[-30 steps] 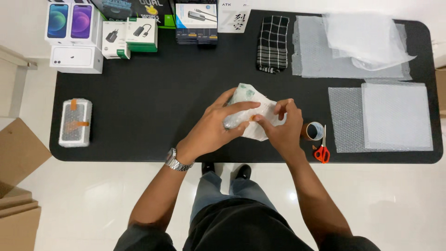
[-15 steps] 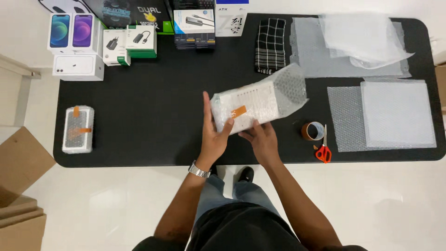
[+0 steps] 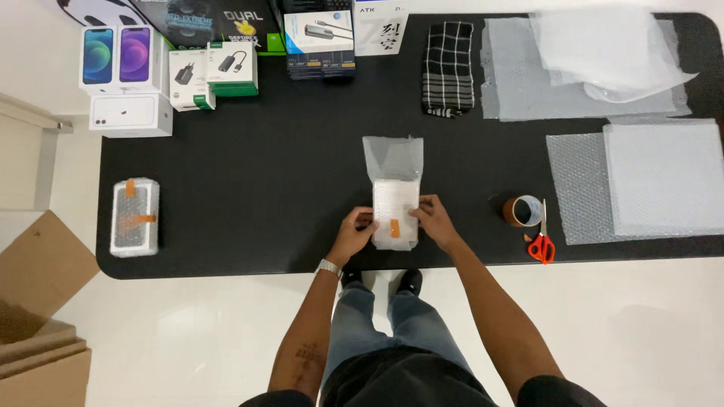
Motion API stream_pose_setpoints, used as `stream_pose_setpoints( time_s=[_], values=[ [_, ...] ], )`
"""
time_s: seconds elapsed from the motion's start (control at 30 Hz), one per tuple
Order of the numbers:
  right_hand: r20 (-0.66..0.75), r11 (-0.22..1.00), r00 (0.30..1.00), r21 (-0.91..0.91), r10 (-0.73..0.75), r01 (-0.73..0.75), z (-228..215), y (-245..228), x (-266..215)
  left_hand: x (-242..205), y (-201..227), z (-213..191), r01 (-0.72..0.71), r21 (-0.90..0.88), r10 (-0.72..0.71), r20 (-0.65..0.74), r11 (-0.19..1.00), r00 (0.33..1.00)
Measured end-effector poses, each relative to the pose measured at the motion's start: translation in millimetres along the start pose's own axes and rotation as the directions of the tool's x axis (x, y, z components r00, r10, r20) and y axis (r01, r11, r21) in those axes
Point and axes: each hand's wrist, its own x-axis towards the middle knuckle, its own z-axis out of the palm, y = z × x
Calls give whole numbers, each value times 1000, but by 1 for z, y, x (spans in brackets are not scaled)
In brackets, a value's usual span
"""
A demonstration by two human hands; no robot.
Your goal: The person wraps a small box in bubble wrap, secures it with tape, and then places it inside a plastic shipping bag, which they also seal with tape.
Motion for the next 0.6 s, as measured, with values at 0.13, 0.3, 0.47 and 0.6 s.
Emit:
stream_pose_setpoints(
  time_s=[0.13,0.3,0.47,0.6],
  values=[
    [13,998,999,-47,-48,49,13,-15,-1,25,6,0,-166,-53,156,-158,985,975],
    [92,984,985,124,-143,131,7,-27,-6,8,69,-8,-99,-500,44,-120,860,992],
    [209,841,977,518,51,-155,25,-64,-14,23,56,19,24,-751,116,133,660,984],
    [340,734,940,628,40,-259,45,-113,-52,24,49,33,189,-844,173,312,502,934]
  ],
)
